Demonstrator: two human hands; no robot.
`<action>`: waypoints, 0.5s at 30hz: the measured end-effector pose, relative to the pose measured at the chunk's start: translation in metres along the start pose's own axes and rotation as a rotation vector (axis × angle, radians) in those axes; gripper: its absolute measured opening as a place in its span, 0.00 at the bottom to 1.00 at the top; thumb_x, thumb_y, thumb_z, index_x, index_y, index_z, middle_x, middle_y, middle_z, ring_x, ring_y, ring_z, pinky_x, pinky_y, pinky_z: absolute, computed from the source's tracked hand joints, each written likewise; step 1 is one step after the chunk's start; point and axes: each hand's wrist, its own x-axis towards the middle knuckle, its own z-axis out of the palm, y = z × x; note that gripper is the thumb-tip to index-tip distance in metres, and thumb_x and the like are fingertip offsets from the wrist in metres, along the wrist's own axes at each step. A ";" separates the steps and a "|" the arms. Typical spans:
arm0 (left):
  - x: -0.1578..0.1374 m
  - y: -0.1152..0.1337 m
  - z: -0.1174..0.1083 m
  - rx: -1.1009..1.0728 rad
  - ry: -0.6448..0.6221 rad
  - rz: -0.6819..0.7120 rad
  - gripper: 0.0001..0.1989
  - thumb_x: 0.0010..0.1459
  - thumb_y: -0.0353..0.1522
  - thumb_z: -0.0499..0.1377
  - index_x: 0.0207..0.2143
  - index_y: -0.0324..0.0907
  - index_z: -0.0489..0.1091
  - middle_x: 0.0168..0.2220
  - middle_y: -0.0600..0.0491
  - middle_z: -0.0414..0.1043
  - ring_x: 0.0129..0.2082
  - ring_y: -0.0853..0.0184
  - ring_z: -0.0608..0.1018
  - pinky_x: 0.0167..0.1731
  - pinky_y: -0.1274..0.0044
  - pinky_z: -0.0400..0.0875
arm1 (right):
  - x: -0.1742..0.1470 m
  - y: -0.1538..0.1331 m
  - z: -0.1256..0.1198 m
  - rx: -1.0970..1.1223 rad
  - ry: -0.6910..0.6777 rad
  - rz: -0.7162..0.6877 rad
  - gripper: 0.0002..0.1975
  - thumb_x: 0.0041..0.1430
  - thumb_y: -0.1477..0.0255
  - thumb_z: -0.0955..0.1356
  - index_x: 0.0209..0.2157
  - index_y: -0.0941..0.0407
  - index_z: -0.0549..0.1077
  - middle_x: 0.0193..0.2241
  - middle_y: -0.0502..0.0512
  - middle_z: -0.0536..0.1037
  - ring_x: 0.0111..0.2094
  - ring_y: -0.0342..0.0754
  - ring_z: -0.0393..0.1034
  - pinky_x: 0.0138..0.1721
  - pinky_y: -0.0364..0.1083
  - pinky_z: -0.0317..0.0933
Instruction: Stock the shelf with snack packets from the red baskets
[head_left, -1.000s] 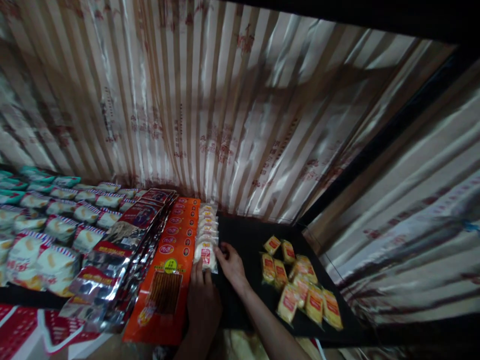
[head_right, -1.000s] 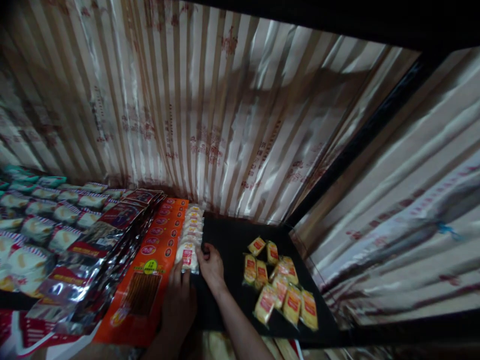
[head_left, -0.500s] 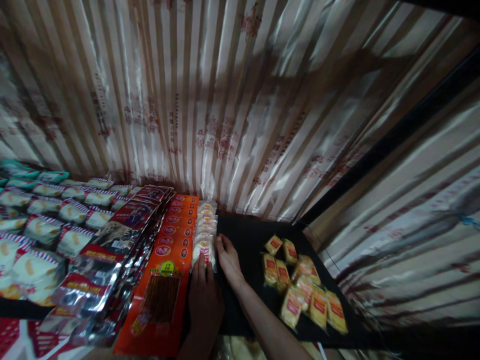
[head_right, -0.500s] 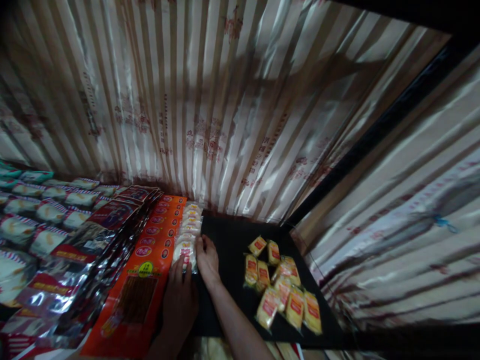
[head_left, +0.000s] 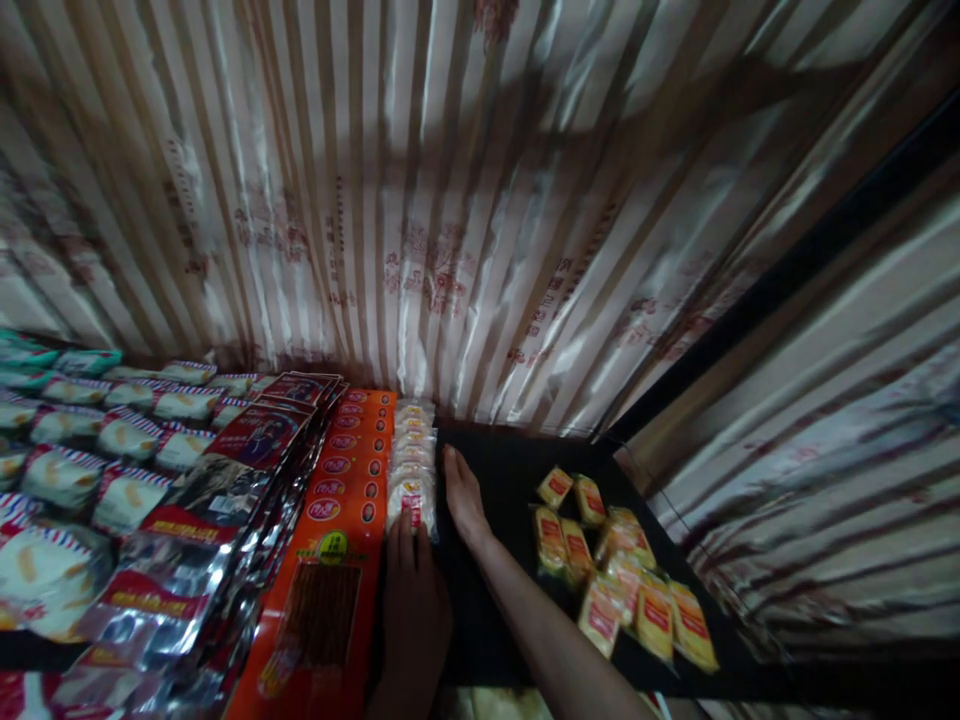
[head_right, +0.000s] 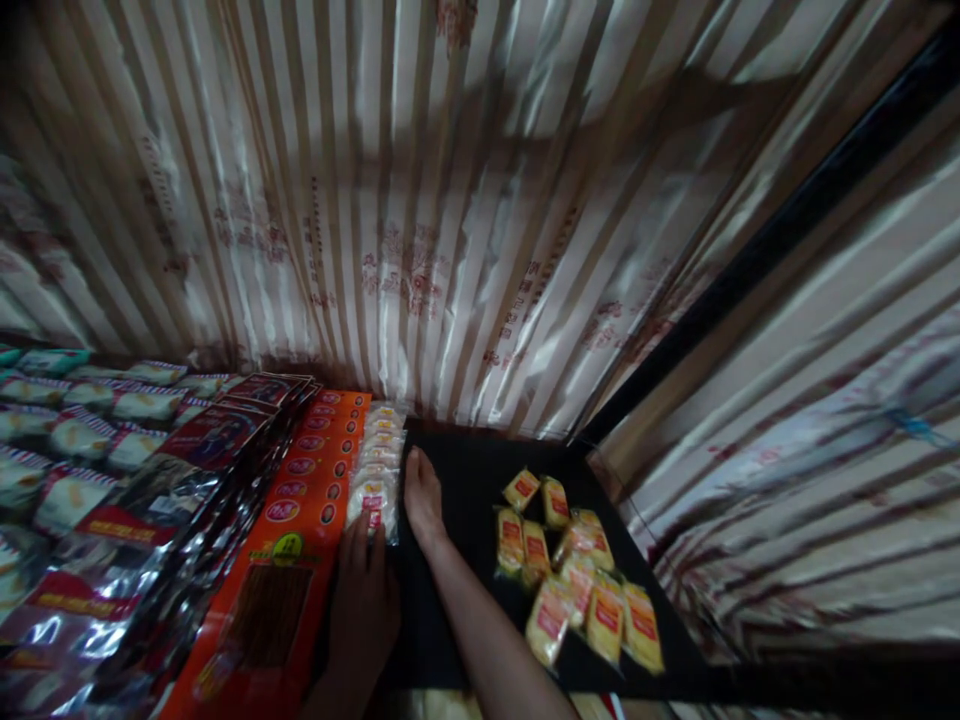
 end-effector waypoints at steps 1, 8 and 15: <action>-0.001 -0.002 0.003 -0.004 -0.002 0.022 0.25 0.52 0.21 0.47 0.54 0.36 0.60 0.59 0.40 0.57 0.63 0.54 0.54 0.58 0.57 0.57 | 0.005 -0.002 0.001 0.011 0.006 0.002 0.33 0.58 0.49 0.55 0.53 0.57 0.67 0.54 0.59 0.69 0.57 0.52 0.60 0.57 0.49 0.52; -0.004 -0.007 0.015 -0.027 0.008 0.026 0.27 0.52 0.20 0.46 0.56 0.33 0.59 0.62 0.39 0.51 0.64 0.54 0.48 0.60 0.57 0.53 | 0.013 -0.005 0.006 -0.030 -0.030 -0.019 0.36 0.57 0.47 0.54 0.53 0.59 0.67 0.52 0.61 0.70 0.55 0.53 0.62 0.57 0.49 0.52; -0.003 -0.005 0.012 -0.095 -0.022 -0.002 0.28 0.52 0.20 0.47 0.57 0.34 0.58 0.64 0.41 0.48 0.65 0.55 0.47 0.60 0.57 0.53 | 0.029 -0.017 0.008 -0.097 -0.003 -0.066 0.31 0.59 0.49 0.52 0.46 0.56 0.72 0.45 0.58 0.76 0.50 0.53 0.66 0.53 0.48 0.55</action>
